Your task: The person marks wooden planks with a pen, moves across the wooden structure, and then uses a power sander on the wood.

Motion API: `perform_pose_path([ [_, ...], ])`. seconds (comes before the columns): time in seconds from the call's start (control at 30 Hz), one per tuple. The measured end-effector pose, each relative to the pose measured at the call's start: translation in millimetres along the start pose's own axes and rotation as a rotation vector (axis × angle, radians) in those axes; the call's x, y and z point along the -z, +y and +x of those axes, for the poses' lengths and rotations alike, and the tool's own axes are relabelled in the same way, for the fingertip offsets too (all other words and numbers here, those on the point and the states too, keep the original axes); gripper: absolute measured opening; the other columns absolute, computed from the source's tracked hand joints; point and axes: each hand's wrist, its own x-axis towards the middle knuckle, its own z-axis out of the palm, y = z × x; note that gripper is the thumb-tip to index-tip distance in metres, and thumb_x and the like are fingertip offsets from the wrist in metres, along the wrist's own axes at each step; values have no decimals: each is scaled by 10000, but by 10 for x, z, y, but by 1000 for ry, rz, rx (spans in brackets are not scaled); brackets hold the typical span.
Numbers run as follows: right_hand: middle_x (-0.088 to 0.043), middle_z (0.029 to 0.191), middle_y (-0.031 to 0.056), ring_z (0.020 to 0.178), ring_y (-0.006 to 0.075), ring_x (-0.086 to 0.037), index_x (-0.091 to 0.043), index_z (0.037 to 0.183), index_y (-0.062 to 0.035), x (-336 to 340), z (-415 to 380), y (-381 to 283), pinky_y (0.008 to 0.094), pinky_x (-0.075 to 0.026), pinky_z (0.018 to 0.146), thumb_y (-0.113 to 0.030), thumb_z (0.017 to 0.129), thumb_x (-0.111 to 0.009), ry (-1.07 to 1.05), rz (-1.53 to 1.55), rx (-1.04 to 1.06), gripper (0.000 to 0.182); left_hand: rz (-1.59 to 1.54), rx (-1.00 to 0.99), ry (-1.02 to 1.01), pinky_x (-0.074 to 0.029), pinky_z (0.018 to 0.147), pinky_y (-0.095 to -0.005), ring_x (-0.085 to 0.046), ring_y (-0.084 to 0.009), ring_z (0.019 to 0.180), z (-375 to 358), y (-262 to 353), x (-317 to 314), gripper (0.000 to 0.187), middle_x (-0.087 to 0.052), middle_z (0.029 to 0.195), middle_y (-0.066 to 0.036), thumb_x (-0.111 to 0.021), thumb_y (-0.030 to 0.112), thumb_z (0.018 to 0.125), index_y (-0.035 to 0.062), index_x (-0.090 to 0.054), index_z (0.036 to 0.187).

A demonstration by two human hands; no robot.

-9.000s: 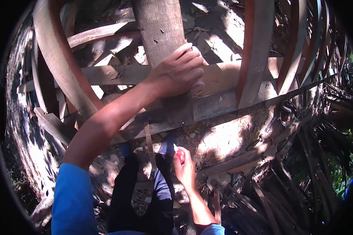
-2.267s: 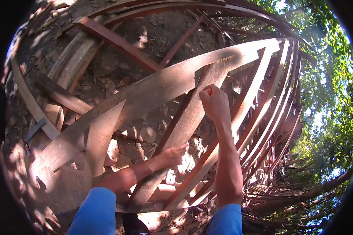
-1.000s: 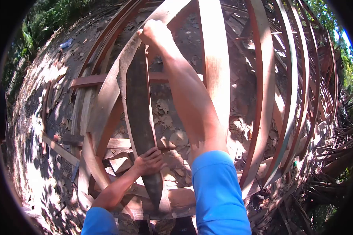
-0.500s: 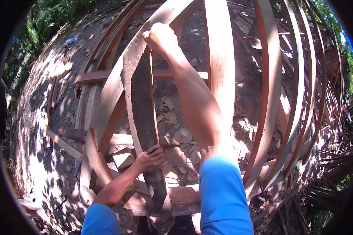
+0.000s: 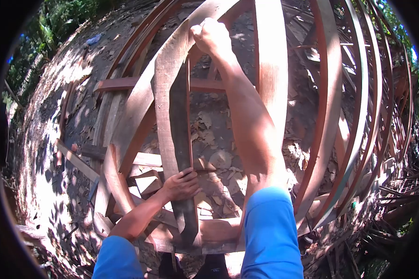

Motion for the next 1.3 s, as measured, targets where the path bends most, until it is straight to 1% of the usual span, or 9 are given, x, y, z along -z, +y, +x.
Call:
perform_pose_path([
  [0.17, -703, 837, 234, 840, 408, -702, -681, 872, 15, -152, -47, -47, 458, -563, 821, -320, 855, -623, 7, 22, 8, 340, -37, -13, -12, -366, 1138, -384, -574, -167, 1068, 24, -19, 14, 233, -620, 896, 10, -663, 342, 882, 160, -643, 738],
  [0.27, -715, 884, 235, 870, 401, -708, -700, 914, 0, -103, -105, -111, 466, -566, 826, -335, 854, -625, -153, -98, -12, 348, -5, -10, -48, -373, 1134, -384, -574, -171, 1066, -20, -16, -35, 225, -616, 890, 5, -667, 341, 876, 159, -644, 745],
  [0.37, -715, 905, 243, 884, 396, -710, -709, 902, -1, -160, -144, -104, 466, -567, 829, -347, 858, -617, 37, 58, -22, 360, -3, -12, -56, -374, 1134, -389, -573, -176, 1059, -11, -17, -29, 216, -607, 881, 0, -675, 333, 868, 158, -643, 747],
  [0.47, -712, 896, 239, 878, 393, -708, -705, 870, 2, -43, -124, -140, 463, -568, 824, -352, 857, -611, -181, -59, -29, 366, -22, -21, 1, -373, 1136, -390, -570, -179, 1051, -17, -20, -49, 212, -594, 874, -4, -679, 323, 865, 156, -632, 741],
  [0.6, -712, 911, 231, 890, 389, -705, -711, 888, 1, -153, -173, -147, 459, -564, 842, -350, 862, -599, -7, 44, -104, 370, -21, -27, -7, -366, 1143, -392, -568, -176, 1046, -11, -25, -42, 217, -587, 879, -4, -680, 323, 869, 156, -624, 742],
  [0.8, -721, 927, 218, 906, 388, -707, -715, 968, -24, -170, -157, -152, 457, -564, 843, -332, 852, -588, -44, -12, -74, 353, -21, -34, -10, -353, 1153, -395, -567, -175, 1041, -3, -18, -29, 225, -585, 881, -7, -676, 330, 876, 156, -623, 744],
  [0.83, -726, 930, 210, 912, 389, -707, -710, 991, -29, -55, -112, -188, 455, -563, 844, -336, 852, -590, -186, -86, -68, 358, -17, -41, -1, -350, 1156, -395, -567, -175, 1041, 23, -27, 2, 224, -584, 878, -8, -675, 328, 876, 156, -623, 742],
  [1.07, -720, 903, 206, 888, 386, -706, -698, 939, -27, -190, -149, -135, 455, -563, 838, -336, 851, -606, 17, -38, -6, 334, -5, -37, 35, -340, 1163, -399, -566, -176, 1043, -9, -29, -34, 223, -579, 861, -8, -678, 320, 866, 155, -621, 729],
  [1.3, -714, 865, 224, 861, 386, -712, -711, 869, 7, -103, -52, -107, 451, -571, 819, -355, 844, -591, -159, -76, -28, 383, -23, -22, 31, -324, 1173, -409, -565, -176, 1038, 17, -14, -7, 226, -573, 864, -6, -688, 323, 854, 156, -611, 723],
])
